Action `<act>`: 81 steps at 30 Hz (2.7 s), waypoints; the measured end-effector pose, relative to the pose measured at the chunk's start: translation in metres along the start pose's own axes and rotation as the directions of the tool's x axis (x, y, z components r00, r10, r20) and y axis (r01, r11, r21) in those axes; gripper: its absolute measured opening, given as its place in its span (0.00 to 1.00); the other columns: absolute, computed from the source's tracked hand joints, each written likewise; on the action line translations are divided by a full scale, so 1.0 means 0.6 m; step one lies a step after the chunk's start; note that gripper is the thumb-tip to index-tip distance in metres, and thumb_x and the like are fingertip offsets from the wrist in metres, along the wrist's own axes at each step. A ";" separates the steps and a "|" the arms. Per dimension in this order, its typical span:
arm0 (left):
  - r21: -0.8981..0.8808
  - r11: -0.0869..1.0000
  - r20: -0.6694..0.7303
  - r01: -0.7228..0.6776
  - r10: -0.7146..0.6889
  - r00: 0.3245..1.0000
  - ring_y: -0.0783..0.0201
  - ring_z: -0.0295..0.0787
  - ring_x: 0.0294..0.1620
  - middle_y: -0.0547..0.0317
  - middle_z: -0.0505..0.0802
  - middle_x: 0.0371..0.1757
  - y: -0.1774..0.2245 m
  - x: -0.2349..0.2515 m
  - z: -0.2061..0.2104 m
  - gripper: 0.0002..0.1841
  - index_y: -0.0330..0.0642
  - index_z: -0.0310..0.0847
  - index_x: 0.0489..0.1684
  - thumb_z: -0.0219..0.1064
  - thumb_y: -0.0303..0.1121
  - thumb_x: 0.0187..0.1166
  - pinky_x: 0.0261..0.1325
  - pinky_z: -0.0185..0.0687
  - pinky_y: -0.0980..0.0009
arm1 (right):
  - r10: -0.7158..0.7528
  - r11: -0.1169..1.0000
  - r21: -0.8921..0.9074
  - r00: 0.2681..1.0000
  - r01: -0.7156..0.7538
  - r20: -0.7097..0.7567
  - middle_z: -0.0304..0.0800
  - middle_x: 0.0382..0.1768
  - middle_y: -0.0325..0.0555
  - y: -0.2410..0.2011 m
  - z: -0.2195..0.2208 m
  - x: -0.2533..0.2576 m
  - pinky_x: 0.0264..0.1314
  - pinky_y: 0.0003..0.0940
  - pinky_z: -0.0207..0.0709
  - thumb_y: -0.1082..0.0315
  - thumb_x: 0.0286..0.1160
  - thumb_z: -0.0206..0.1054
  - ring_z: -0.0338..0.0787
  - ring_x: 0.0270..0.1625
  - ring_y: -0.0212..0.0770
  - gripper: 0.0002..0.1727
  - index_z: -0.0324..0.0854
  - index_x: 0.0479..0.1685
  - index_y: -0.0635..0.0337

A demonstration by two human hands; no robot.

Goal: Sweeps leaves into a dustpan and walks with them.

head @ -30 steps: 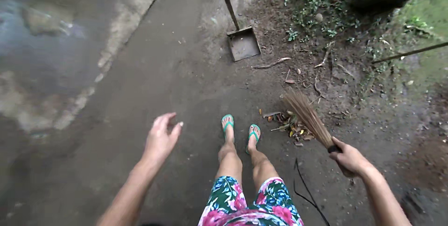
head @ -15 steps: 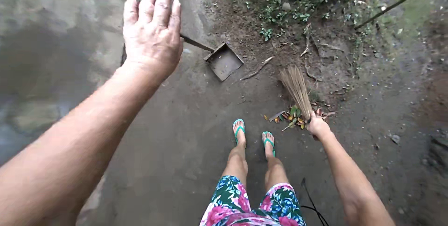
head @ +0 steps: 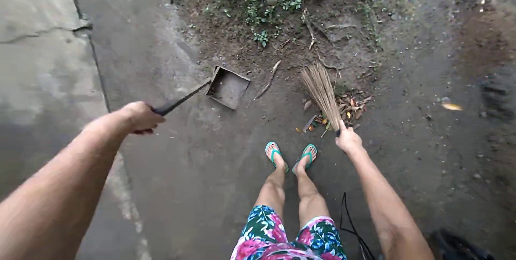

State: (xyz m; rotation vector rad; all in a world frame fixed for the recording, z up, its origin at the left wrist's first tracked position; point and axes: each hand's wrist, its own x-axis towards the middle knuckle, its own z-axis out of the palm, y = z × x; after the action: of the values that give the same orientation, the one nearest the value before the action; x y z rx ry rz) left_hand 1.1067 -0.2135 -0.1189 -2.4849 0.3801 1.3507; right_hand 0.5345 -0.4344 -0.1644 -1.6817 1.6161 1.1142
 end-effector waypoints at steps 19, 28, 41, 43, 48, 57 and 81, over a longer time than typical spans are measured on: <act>-0.750 0.636 0.204 0.184 -0.042 0.978 0.74 0.68 0.12 0.58 0.81 0.29 0.123 -0.416 0.234 0.19 0.41 0.69 0.75 0.55 0.23 0.87 0.11 0.66 0.80 | 0.214 0.295 0.943 0.972 -0.156 0.094 0.80 0.68 0.62 0.402 0.043 -0.098 0.44 0.45 0.86 0.70 0.82 0.66 0.90 0.44 0.48 0.38 0.57 0.92 0.53; -0.671 0.704 0.267 0.232 -0.062 0.962 0.68 0.71 0.13 0.55 0.79 0.29 0.305 -0.460 0.399 0.21 0.38 0.68 0.74 0.61 0.22 0.83 0.15 0.73 0.74 | 0.264 0.063 0.959 0.932 -0.275 0.249 0.86 0.57 0.59 0.348 0.118 0.074 0.50 0.47 0.87 0.64 0.80 0.68 0.91 0.48 0.51 0.25 0.74 0.75 0.62; -0.901 0.193 0.414 0.389 0.105 0.904 0.68 0.76 0.14 0.55 0.78 0.24 0.506 -0.487 0.507 0.12 0.36 0.66 0.55 0.59 0.17 0.77 0.17 0.79 0.77 | -0.087 0.223 0.951 0.968 -0.213 0.237 0.80 0.75 0.62 0.134 0.225 -0.097 0.75 0.53 0.78 0.69 0.74 0.74 0.84 0.73 0.54 0.40 0.62 0.89 0.62; -0.900 0.187 0.417 0.394 0.107 0.903 0.68 0.75 0.13 0.55 0.78 0.23 0.501 -0.489 0.508 0.11 0.35 0.66 0.53 0.59 0.18 0.77 0.16 0.78 0.77 | -0.128 0.254 0.942 0.957 -0.221 0.259 0.71 0.83 0.61 0.105 0.230 -0.115 0.82 0.53 0.72 0.68 0.72 0.75 0.76 0.81 0.53 0.42 0.62 0.89 0.62; -0.898 0.158 0.426 0.411 0.075 0.902 0.71 0.72 0.11 0.57 0.76 0.21 0.489 -0.501 0.488 0.08 0.38 0.67 0.48 0.57 0.19 0.78 0.13 0.75 0.80 | -0.210 0.267 0.934 0.931 -0.239 0.299 0.73 0.79 0.66 0.050 0.228 -0.154 0.75 0.53 0.79 0.67 0.74 0.74 0.83 0.74 0.57 0.45 0.54 0.92 0.65; -0.870 0.011 0.491 0.492 0.077 0.868 0.74 0.68 0.09 0.61 0.75 0.19 0.444 -0.521 0.428 0.04 0.41 0.67 0.36 0.54 0.23 0.82 0.11 0.70 0.84 | -0.179 0.570 0.814 0.951 -0.107 0.251 0.76 0.80 0.59 0.226 0.163 -0.194 0.83 0.52 0.71 0.67 0.72 0.76 0.79 0.80 0.53 0.49 0.53 0.95 0.55; -0.822 0.066 0.567 0.565 0.178 0.804 0.71 0.79 0.16 0.58 0.82 0.25 0.491 -0.460 0.439 0.06 0.40 0.71 0.39 0.55 0.29 0.87 0.21 0.82 0.81 | -0.186 0.460 0.882 0.959 -0.108 0.214 0.62 0.87 0.65 0.032 0.216 -0.087 0.84 0.54 0.70 0.65 0.71 0.75 0.72 0.85 0.57 0.53 0.46 0.95 0.62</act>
State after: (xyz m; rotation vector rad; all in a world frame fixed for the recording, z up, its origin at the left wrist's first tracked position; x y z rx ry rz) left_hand 0.6524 -0.3626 -0.0592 -2.3886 -1.6345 2.6299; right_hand 0.4946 -0.3006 -0.1826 -0.7712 1.5173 0.2706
